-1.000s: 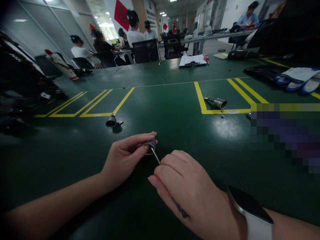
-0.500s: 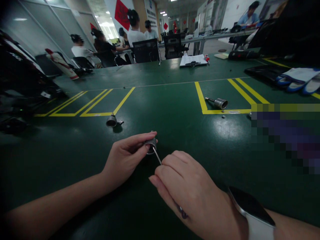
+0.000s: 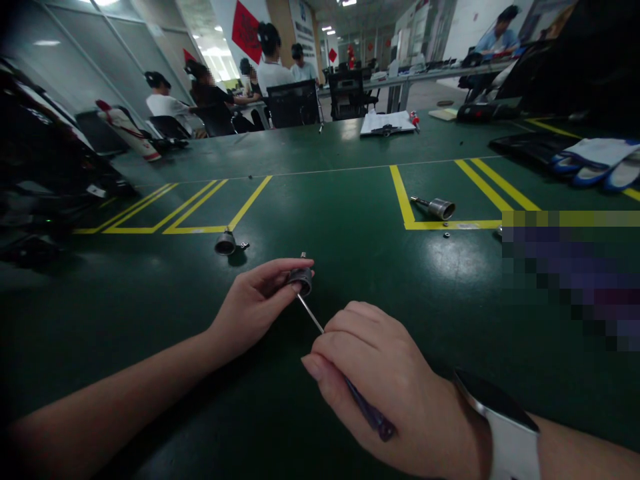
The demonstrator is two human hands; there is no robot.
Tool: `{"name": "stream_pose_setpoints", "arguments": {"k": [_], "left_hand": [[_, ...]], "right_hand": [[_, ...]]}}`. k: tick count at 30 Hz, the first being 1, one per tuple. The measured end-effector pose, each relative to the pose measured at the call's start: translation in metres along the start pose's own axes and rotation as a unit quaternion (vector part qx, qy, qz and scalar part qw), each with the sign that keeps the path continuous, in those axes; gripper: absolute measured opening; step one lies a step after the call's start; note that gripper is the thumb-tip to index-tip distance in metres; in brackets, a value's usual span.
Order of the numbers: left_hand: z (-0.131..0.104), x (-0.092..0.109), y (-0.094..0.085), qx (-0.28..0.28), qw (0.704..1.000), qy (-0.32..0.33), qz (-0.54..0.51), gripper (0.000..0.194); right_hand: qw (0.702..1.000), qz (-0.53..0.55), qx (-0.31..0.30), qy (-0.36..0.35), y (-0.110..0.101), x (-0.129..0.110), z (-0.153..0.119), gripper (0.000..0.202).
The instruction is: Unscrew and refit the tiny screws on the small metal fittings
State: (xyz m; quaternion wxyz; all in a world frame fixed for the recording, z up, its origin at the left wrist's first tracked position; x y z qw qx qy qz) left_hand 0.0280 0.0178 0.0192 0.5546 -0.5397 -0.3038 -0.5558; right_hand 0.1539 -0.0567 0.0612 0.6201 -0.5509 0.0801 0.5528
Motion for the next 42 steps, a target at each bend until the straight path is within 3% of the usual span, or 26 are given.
{"name": "stream_pose_setpoints", "arguments": {"k": [3,6,9,12,15,18,20,23,26,31,37,42], "left_hand": [[0.002,0.001,0.003,-0.060,0.997,0.043,0.033,0.044],[0.005,0.007,0.001,-0.088,0.979,0.095,0.155,0.048],[0.014,0.017,-0.003,-0.103,0.935,0.129,0.314,0.042],[0.028,0.026,-0.004,-0.125,0.891,0.162,0.406,0.027],[0.042,0.030,-0.005,-0.119,0.886,0.188,0.406,0.027],[0.053,0.024,-0.005,-0.079,0.926,0.161,0.332,0.033],[0.055,0.016,0.001,-0.084,0.952,0.136,0.261,0.030],[0.053,0.012,0.009,-0.078,0.954,0.142,0.254,0.029],[0.049,0.012,0.016,-0.101,0.947,0.176,0.249,0.019],[0.044,0.013,0.018,-0.108,0.932,0.224,0.262,0.018],[0.035,0.013,0.028,-0.163,0.873,0.275,0.369,0.009],[0.029,0.013,0.036,-0.196,0.835,0.288,0.426,0.012]], "right_hand": [[0.999,0.023,0.024,0.015,-0.007,0.001,0.001,0.015],[0.997,0.043,0.049,0.034,-0.012,0.005,0.000,0.016],[0.994,0.065,0.069,0.060,-0.017,0.012,-0.002,0.017],[0.985,0.103,0.089,0.107,-0.021,0.023,-0.004,0.016],[0.966,0.158,0.123,0.166,-0.027,0.036,-0.008,0.012],[0.953,0.184,0.137,0.198,-0.030,0.044,-0.009,0.014],[0.954,0.180,0.127,0.201,-0.029,0.045,-0.008,0.015],[0.958,0.174,0.109,0.198,-0.028,0.044,-0.005,0.013],[0.960,0.166,0.090,0.207,-0.025,0.046,-0.003,0.015],[0.970,0.129,0.054,0.198,-0.017,0.042,0.000,0.017],[0.993,0.034,0.036,0.104,-0.007,0.021,0.000,0.011],[0.993,-0.014,0.031,0.110,-0.002,0.023,-0.001,0.010]]}}
Point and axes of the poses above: each hand's wrist, its own z-axis towards the middle knuckle, its own y-axis out of the palm, x = y × z, the point moved 8 cm from there along z, towards the middle knuckle, and after that the axes turned 7 degrees about y, right-handed, at the moved point
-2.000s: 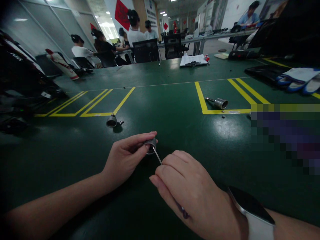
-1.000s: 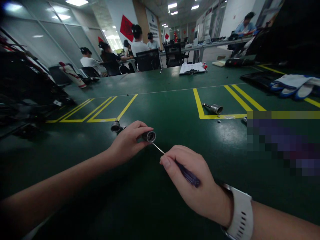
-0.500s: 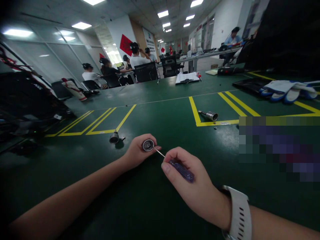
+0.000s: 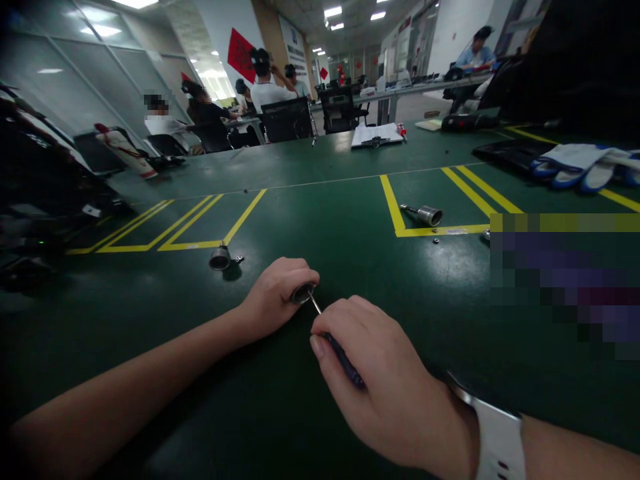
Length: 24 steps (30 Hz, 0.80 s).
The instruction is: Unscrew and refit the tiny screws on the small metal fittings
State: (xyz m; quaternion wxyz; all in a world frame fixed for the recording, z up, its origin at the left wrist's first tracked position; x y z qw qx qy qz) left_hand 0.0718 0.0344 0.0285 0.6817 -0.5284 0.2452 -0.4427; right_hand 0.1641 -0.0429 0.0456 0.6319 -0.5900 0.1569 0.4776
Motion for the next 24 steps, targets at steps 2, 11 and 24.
{"name": "stream_pose_setpoints", "arguments": {"k": [2,11,24], "left_hand": [[0.000,0.003,0.001,-0.013,1.000,0.009,0.019,0.013],[-0.001,0.002,-0.003,0.011,0.998,0.023,-0.063,0.010],[0.000,-0.001,0.002,-0.017,0.999,-0.022,-0.023,0.011]], "right_hand": [[1.000,0.003,-0.011,0.015,0.001,0.003,0.001,0.010],[0.964,0.230,-0.004,0.136,-0.009,0.035,0.010,0.021],[0.990,0.103,0.019,0.092,-0.011,0.018,0.007,0.016]]}}
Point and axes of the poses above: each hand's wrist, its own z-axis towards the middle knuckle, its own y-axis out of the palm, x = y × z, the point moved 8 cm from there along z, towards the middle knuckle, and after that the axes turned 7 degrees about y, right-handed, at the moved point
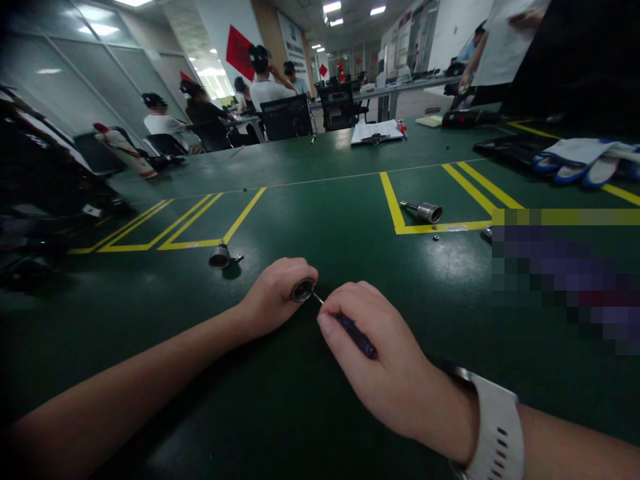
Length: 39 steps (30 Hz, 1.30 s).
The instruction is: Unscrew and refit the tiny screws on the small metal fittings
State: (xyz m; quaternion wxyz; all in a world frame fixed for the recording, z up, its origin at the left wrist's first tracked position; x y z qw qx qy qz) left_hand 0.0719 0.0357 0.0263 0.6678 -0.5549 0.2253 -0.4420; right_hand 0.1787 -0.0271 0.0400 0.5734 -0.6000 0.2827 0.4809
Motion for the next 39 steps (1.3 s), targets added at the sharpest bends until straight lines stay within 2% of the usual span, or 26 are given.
{"name": "stream_pose_setpoints", "arguments": {"k": [2,5,10,14,18,22,24,26,28,31,35,39], "left_hand": [[0.000,0.003,0.001,-0.017,0.999,0.008,0.035,0.012],[0.000,0.007,0.002,-0.030,0.998,0.021,0.049,0.011],[-0.002,0.004,-0.002,-0.003,1.000,0.018,-0.014,0.010],[-0.002,0.000,-0.003,0.021,0.996,0.024,-0.081,0.008],[-0.002,-0.004,-0.002,0.026,0.995,0.007,-0.095,0.006],[-0.001,-0.003,-0.001,0.014,0.999,-0.007,-0.042,0.008],[-0.001,-0.001,-0.001,0.007,1.000,-0.003,-0.014,0.010],[0.000,0.002,-0.001,-0.004,1.000,0.007,0.008,0.010],[0.000,0.004,0.000,-0.017,1.000,0.015,0.016,0.010],[-0.001,0.005,0.000,-0.022,0.999,0.023,0.004,0.011],[-0.003,0.004,-0.002,-0.001,0.999,0.033,-0.043,0.010],[-0.003,0.000,-0.004,0.019,0.995,0.026,-0.093,0.006]], "right_hand": [[1.000,-0.011,-0.003,-0.026,0.001,-0.006,-0.001,0.015],[0.999,0.034,-0.006,0.008,-0.001,0.004,0.002,0.017],[0.971,0.220,0.001,0.092,-0.008,0.032,0.012,0.018],[0.947,0.296,0.010,0.123,-0.007,0.038,0.014,0.017],[0.961,0.259,0.016,0.101,-0.007,0.034,0.011,0.019],[0.993,0.111,0.019,0.046,-0.006,0.018,0.005,0.017],[0.999,0.044,0.016,0.013,-0.004,0.007,0.003,0.016],[1.000,0.022,0.013,-0.009,-0.004,0.000,0.002,0.016],[0.999,0.032,0.009,0.002,-0.005,0.002,0.003,0.018],[0.993,0.106,0.002,0.053,-0.008,0.018,0.006,0.020],[0.968,0.230,0.011,0.096,-0.010,0.034,0.011,0.019],[0.950,0.284,0.026,0.129,-0.009,0.041,0.013,0.018]]}}
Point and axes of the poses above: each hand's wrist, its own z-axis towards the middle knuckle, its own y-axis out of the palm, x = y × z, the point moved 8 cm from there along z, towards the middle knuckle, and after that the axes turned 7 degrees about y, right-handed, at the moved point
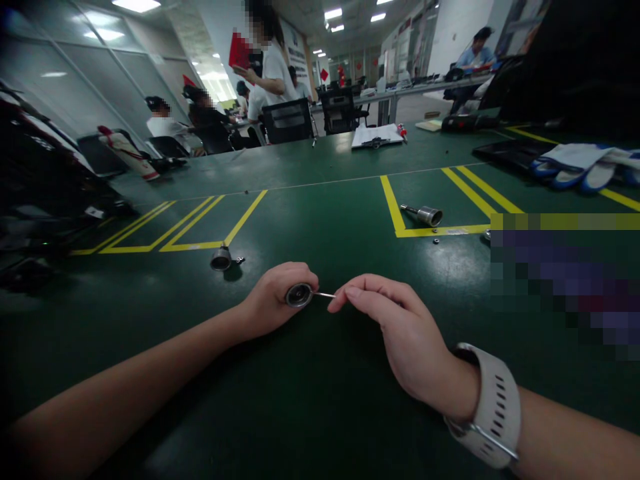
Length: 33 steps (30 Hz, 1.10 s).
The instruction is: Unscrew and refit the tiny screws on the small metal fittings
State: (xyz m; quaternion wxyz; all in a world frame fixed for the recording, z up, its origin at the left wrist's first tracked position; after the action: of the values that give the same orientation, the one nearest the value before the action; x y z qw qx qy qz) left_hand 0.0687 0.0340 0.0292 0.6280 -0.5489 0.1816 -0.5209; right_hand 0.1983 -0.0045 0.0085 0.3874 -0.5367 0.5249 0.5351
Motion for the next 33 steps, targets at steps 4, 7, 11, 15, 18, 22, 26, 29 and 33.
{"name": "stream_pose_setpoints", "arguments": {"k": [4,7,11,15,18,22,26,29,33], "left_hand": [[0.000,-0.004,0.000,0.009,1.000,-0.012,-0.017,0.006],[0.001,-0.005,0.001,0.004,1.000,-0.025,0.010,0.007],[0.001,-0.003,0.003,-0.010,0.998,-0.031,0.052,0.010],[0.001,0.001,0.004,-0.022,0.996,-0.016,0.079,0.009],[0.001,0.001,0.003,-0.021,0.997,-0.011,0.073,0.009],[0.002,0.001,0.001,-0.009,0.999,-0.008,0.048,0.009],[0.001,-0.002,-0.001,0.010,1.000,-0.013,0.008,0.007],[0.001,-0.006,-0.002,0.029,0.999,-0.027,-0.011,0.008],[0.001,-0.009,-0.001,0.026,0.999,-0.047,0.007,0.009]], "right_hand": [[0.999,-0.032,-0.014,-0.021,0.004,-0.002,-0.003,0.018],[0.989,-0.133,-0.008,-0.066,0.008,-0.011,-0.010,0.018],[0.962,-0.241,-0.009,-0.127,0.020,-0.026,-0.020,0.018],[0.965,-0.239,-0.015,-0.109,0.019,-0.024,-0.017,0.019],[0.983,-0.171,-0.022,-0.059,0.010,-0.013,-0.009,0.020],[0.999,-0.049,-0.019,-0.002,0.002,0.000,-0.002,0.019],[0.999,0.032,-0.006,0.027,0.001,0.003,0.001,0.017],[0.999,0.033,-0.004,0.029,0.002,0.004,0.001,0.017],[0.998,-0.054,-0.003,-0.021,0.003,-0.003,-0.004,0.018]]}}
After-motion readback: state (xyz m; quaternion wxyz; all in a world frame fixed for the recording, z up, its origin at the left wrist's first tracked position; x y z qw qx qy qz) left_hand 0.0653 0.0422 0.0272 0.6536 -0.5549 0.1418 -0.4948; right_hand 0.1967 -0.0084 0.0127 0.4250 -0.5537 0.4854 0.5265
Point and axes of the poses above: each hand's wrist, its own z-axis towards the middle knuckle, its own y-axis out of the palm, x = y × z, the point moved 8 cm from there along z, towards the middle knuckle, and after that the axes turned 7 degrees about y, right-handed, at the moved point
